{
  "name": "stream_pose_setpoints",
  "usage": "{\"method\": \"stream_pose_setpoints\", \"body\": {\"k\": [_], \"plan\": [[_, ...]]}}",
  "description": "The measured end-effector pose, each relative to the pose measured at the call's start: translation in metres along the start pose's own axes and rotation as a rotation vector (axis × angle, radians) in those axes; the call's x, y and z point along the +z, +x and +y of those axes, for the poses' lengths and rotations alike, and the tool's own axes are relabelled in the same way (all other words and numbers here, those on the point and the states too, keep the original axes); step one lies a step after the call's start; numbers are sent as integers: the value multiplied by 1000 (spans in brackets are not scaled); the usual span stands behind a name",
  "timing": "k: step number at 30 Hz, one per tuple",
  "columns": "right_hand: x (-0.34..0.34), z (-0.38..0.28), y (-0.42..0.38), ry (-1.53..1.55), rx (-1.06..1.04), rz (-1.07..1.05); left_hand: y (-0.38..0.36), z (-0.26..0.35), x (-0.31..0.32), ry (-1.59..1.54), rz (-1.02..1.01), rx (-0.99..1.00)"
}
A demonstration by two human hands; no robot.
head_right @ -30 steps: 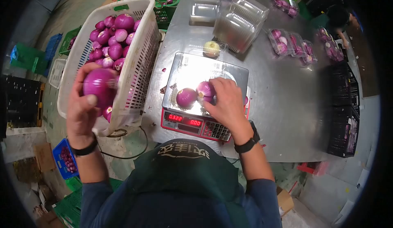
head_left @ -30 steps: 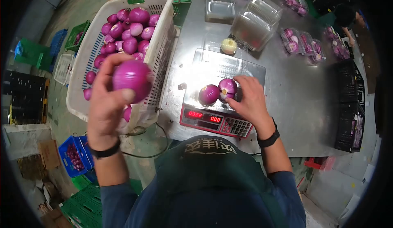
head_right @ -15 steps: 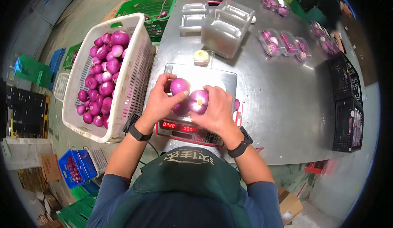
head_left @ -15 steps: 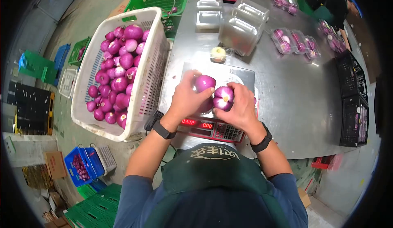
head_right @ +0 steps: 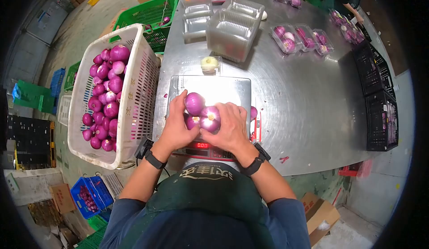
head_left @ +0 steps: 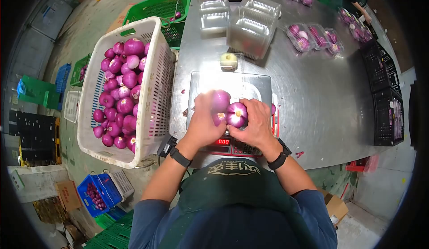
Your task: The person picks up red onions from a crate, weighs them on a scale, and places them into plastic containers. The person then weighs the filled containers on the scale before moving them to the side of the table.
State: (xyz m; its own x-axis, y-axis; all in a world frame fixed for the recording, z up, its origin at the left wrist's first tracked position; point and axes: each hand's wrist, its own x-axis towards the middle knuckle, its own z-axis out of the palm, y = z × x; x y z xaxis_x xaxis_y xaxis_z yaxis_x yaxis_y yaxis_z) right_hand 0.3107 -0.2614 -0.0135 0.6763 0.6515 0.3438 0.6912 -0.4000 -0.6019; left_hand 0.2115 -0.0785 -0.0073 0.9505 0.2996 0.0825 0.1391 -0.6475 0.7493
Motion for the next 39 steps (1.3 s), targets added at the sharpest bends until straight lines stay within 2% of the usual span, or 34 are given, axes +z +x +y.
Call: {"method": "stream_pose_setpoints", "body": {"k": [5,8,11,14,17,21,24,27,29,31,34,37,39], "plan": [[6,0,-1,33,-5,27,-1,2,2,-41,-76,42],[7,2,0,48,-2,23,0,-2,3,15,36,108],[5,-1,1,36,9,19,-8,11,-3,96,-14,-82],[7,-5,-1,-17,-2,5,-13,-1,3,208,161,172],[9,-8,0,-85,-23,-26,-16,-9,-1,253,253,247],[11,-4,-3,-49,-13,-11,-19,-14,-6,163,334,239],[0,1,1,49,69,32,-31,-12,-15,140,451,147],[-2,21,12,153,114,105,-45,-29,-20,-202,540,-97],[-5,28,24,230,280,72,-54,-29,-28,-432,569,-244],[-2,48,38,216,342,45,-61,-31,-34,-629,597,-362],[4,57,65,602,643,-18,-66,-16,-46,-836,610,-444],[10,55,94,622,768,-83,-72,-24,-39,-880,590,-477],[18,58,110,683,815,-109,-78,-29,-34,-915,479,-571]]}}
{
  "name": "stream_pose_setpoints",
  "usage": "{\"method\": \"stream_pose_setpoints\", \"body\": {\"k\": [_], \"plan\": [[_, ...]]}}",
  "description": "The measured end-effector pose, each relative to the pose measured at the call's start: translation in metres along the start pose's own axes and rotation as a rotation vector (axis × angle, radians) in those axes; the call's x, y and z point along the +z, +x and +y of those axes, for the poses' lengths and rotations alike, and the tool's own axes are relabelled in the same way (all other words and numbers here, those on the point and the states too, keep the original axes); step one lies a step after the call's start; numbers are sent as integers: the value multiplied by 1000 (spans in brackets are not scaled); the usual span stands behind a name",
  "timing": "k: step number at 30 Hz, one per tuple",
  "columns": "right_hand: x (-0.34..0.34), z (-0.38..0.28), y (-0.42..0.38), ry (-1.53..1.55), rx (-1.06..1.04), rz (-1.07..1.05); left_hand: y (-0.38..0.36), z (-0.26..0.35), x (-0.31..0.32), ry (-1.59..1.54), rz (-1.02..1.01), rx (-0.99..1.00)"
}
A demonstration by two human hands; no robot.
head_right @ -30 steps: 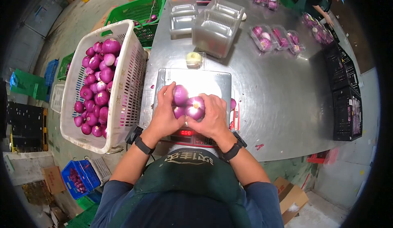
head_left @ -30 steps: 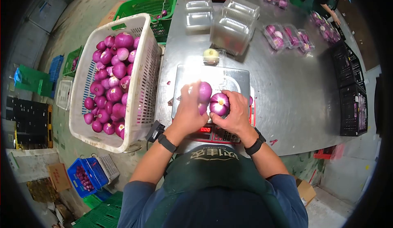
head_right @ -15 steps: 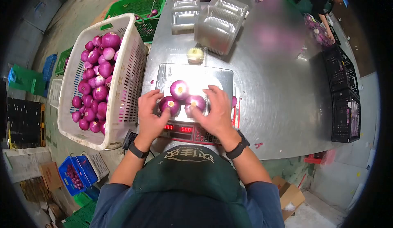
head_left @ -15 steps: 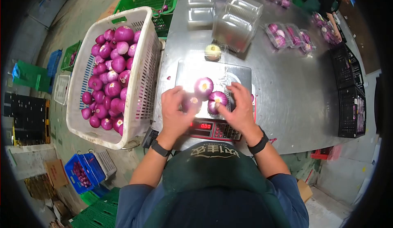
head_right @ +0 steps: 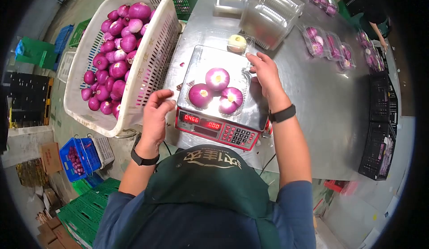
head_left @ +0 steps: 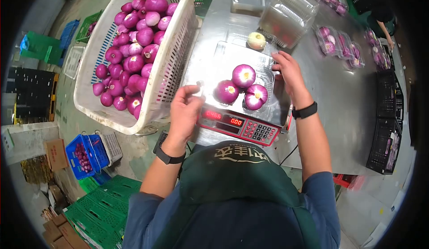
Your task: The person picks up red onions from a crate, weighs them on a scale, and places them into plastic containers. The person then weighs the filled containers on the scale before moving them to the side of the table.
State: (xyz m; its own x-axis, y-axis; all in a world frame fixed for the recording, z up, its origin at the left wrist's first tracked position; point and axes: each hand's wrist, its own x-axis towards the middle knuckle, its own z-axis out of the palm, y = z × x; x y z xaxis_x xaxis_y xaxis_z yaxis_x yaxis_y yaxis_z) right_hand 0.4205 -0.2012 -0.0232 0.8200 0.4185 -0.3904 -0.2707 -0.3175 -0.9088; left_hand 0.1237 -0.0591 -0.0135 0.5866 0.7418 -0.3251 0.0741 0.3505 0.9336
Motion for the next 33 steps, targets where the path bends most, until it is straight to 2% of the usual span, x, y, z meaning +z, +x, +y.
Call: {"method": "stream_pose_setpoints", "body": {"k": [3,4,6,8,9,10,11,12,13,14,16,23,27,29,30,32,33], "plan": [[-1,7,28,111,-7,-30,-4,-17,-2,118,-120,-187],[-3,5,26,66,-98,-69,-9,-11,1,47,-157,-325],[-15,4,2,-39,-281,-98,-15,-17,0,-198,-242,-334],[-31,22,-40,-359,-631,-101,-14,-20,-2,-332,-294,-279],[-48,47,-51,-594,-742,-142,-16,-13,1,-357,-283,-296],[-52,17,-93,-795,-565,-299,-17,-6,4,-381,-268,-312],[-53,11,-114,-828,-429,-428,-13,-10,4,-379,-254,-329],[-55,19,-121,-614,-320,-543,-9,-14,4,-372,-231,-348],[-49,34,-127,-375,-257,-519,-4,-20,3,-338,-218,-357],[-42,47,-130,-386,-335,-381,3,-27,2,-305,-199,-363],[-29,55,-135,59,-43,-273,15,-34,4,-242,-192,-347],[-52,83,-135,231,78,-228,26,-29,42,-95,-246,-294],[-87,107,-125,144,-73,-101,28,-34,76,37,-311,-241],[-100,91,-126,180,-8,-6,23,-23,104,217,-336,-212],[-104,82,-126,195,31,27,36,-49,105,412,-348,-1],[-113,76,-111,229,101,-132,37,-49,125,626,-441,125],[-119,88,-100,357,89,-110,38,-40,137,880,-479,305]]}}
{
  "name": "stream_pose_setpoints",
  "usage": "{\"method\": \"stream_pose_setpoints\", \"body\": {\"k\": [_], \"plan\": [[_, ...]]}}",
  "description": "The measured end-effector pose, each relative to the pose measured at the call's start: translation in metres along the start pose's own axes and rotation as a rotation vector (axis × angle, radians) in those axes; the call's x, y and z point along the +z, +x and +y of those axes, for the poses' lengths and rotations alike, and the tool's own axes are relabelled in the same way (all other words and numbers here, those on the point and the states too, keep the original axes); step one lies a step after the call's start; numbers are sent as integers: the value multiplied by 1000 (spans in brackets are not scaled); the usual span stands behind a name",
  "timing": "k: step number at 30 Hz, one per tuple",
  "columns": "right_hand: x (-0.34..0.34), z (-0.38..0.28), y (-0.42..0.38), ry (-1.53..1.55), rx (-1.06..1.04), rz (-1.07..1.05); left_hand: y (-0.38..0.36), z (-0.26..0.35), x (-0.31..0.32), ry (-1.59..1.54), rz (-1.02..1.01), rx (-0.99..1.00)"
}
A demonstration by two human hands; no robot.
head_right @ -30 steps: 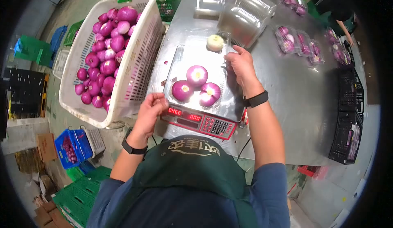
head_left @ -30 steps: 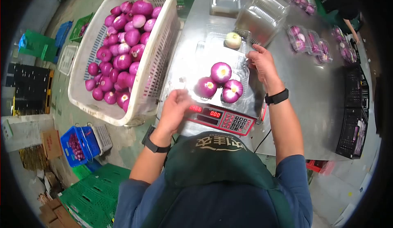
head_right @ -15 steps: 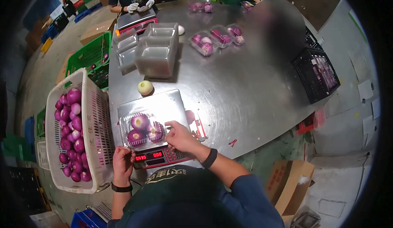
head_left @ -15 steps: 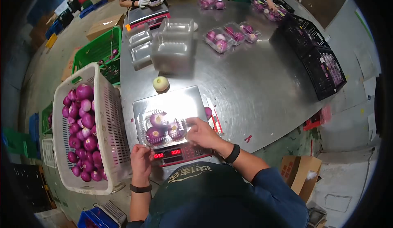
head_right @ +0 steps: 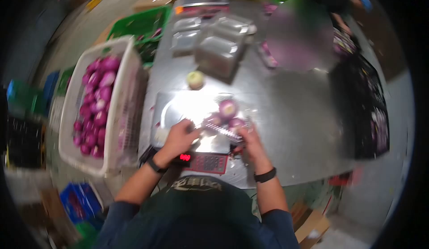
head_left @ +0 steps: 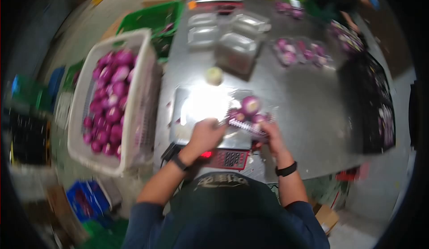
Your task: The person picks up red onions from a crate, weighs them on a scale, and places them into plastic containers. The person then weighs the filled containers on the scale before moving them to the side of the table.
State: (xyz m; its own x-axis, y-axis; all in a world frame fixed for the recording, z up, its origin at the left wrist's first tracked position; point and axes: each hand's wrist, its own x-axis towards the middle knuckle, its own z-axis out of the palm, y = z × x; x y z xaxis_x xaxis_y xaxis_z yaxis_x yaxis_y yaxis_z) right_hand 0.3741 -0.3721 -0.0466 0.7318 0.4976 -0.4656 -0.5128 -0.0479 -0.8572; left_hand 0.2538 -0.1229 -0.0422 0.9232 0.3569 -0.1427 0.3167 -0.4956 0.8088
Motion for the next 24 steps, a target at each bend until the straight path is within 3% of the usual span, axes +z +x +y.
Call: {"method": "stream_pose_setpoints", "body": {"k": [2,3,4,8,12,15,19,20,22,23,24], "plan": [[-14,9,19,163,-24,55,0,13,2,190,167,265],[-18,5,26,202,-42,101,-1,28,-10,280,120,266],[-26,0,31,228,-34,96,-1,25,-15,304,180,427],[-65,-17,74,273,-41,193,-10,16,-32,542,131,571],[-109,-28,163,205,-93,221,-25,8,-26,625,41,574],[-127,-38,203,-73,53,280,-33,11,-18,539,-5,507],[-127,-47,228,-856,-641,639,-48,17,-15,353,21,308],[-102,-72,202,-994,-690,550,-53,19,-22,302,82,301],[-89,-74,198,-1285,-835,614,-69,10,-38,322,227,201],[-90,-72,208,-1381,-880,582,-77,25,-54,333,413,184],[-81,-84,206,-1493,-705,420,-86,21,-69,405,525,164]]}}
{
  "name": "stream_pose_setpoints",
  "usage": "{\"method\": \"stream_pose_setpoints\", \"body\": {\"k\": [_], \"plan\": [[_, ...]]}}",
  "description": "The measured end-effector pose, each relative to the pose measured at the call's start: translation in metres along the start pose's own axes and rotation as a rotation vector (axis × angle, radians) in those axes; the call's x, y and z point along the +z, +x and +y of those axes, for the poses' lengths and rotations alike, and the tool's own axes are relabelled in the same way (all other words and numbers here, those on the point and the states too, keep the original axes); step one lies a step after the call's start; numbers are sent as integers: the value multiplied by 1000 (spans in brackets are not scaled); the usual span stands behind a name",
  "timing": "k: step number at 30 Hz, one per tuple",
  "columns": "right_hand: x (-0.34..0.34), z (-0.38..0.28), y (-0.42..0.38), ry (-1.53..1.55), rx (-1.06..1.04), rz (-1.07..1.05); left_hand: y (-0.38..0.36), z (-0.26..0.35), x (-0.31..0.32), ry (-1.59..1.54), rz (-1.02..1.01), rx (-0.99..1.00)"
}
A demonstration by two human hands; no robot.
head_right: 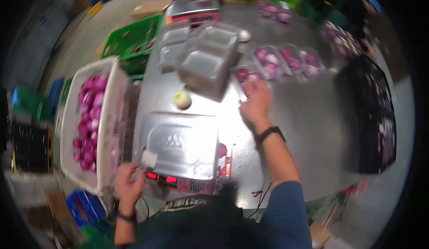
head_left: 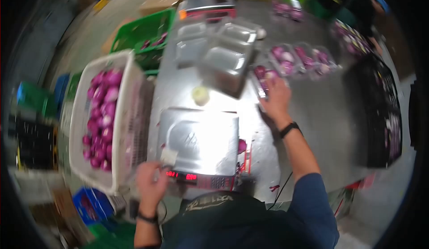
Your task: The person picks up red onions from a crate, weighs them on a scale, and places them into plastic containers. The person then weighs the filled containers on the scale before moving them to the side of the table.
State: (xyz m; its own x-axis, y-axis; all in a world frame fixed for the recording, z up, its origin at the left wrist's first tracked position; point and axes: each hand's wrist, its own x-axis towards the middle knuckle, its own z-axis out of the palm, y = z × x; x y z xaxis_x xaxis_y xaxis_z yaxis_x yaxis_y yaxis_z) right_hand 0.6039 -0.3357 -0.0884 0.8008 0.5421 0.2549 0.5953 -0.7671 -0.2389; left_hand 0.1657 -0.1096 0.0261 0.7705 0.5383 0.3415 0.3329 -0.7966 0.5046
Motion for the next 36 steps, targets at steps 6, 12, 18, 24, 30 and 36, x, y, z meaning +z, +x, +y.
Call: {"method": "stream_pose_setpoints", "body": {"k": [6,12,18,24,30,36], "plan": [[31,12,31,-107,-164,54,-26,-108,-88,376,329,-318],[40,23,68,-132,-115,126,-35,-161,-94,140,164,-608],[54,80,122,-243,2,175,-36,-155,-93,147,190,-657],[31,124,211,-376,428,116,-38,-161,-93,188,187,-676],[19,88,209,171,172,286,-37,-156,-93,197,183,-632],[-49,-55,96,835,11,215,-39,-148,-87,292,345,-392]]}}
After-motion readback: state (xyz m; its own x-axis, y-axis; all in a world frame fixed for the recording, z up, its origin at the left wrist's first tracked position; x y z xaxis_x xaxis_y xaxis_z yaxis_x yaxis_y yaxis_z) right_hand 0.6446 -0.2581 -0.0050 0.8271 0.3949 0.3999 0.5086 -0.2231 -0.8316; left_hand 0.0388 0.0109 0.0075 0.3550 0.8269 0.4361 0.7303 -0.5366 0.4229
